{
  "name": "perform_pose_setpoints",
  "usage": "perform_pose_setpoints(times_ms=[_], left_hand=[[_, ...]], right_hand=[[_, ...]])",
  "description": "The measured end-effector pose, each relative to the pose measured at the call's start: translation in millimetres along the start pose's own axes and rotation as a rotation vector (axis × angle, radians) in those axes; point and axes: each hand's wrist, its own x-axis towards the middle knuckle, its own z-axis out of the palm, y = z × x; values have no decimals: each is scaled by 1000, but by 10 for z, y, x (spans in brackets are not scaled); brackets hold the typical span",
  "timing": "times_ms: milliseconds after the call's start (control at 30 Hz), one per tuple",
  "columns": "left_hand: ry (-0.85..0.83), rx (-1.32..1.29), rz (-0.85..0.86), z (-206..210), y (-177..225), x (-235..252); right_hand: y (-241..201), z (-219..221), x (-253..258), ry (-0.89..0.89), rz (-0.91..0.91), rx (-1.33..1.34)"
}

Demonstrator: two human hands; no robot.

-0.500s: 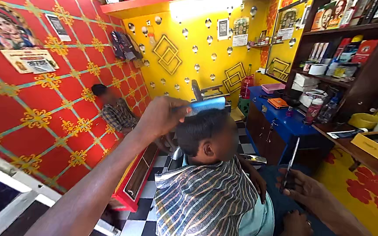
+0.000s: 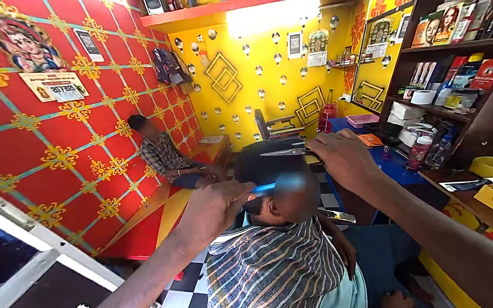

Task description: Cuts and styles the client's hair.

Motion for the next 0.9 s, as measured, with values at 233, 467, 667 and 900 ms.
perform_pose_setpoints(times_ms=[233, 467, 667, 900], left_hand=[[-23, -15, -14, 171, 75, -368], [112, -90, -94, 429, 44, -512], [157, -205, -212, 487, -59, -453], [436, -44, -131, 568, -82, -393]], right_hand=[[-81, 79, 115, 6, -79, -37], [-65, 90, 145, -34, -102, -64], [-67, 72, 198, -17, -118, -103], [-155, 22, 142, -34, -151, -138]])
